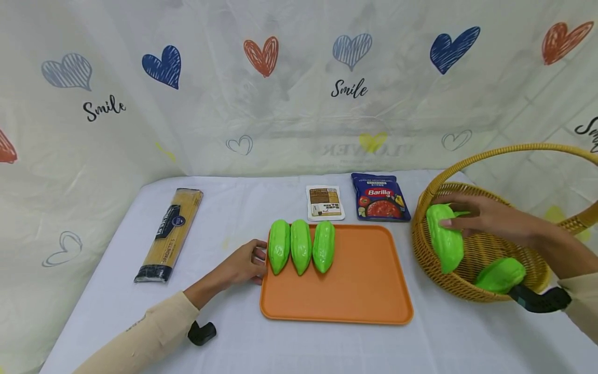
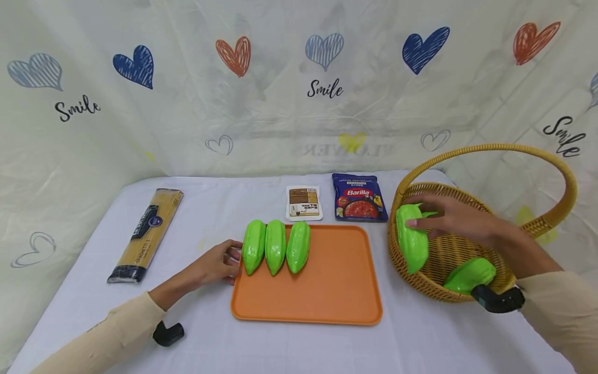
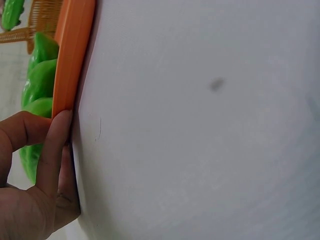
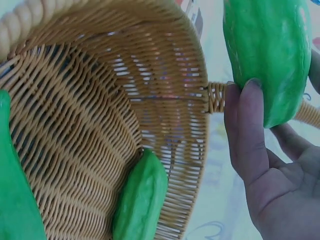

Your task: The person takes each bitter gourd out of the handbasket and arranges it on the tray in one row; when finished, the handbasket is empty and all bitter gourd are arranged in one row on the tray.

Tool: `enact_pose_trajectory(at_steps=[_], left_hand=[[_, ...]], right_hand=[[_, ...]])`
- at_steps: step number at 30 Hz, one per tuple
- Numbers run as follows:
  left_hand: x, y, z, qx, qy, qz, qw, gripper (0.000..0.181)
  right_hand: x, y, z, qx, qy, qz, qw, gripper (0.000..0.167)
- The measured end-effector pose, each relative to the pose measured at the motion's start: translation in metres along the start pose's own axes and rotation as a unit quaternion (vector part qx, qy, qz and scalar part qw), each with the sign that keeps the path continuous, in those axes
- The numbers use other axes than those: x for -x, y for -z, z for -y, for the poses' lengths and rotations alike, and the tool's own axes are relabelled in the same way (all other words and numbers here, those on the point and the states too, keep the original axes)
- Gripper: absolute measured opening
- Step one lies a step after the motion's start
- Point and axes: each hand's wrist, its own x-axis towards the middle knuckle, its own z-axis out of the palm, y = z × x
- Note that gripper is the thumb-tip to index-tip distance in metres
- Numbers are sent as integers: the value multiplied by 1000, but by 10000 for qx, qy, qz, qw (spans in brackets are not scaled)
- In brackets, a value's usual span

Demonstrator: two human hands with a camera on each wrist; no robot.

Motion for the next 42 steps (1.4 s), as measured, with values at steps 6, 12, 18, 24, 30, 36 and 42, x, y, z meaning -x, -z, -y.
enact_pose_trajectory(at_steps=[6, 12, 18, 24, 30, 36, 42], left_hand=[[0, 0, -1, 1, -32, 27, 10000, 67], [0, 0, -2, -32, -27, 13, 10000, 67], [0, -1, -3, -23, -29, -2, 10000, 67], [1, -1, -2, -46, -48, 31, 10000, 66], [1, -1, -2, -5, 0, -26, 10000, 67], [1, -1, -1, -13, -10, -30, 10000, 66], [2, -1, 0, -15, -38, -34, 10000, 67]], right_hand=[[3, -2, 4, 13, -81, 99, 9999, 52], [7, -5, 8, 32, -30, 296, 9996, 51], [6, -11, 19, -204, 125, 544, 9982, 51], [1, -20, 29, -415, 33, 735, 9964, 50], [-5, -33, 34, -352, 221, 702, 9967, 51], [-15, -47, 37, -642, 242, 806, 9944, 52], [-23, -59, 42, -820, 199, 842, 9929, 56]])
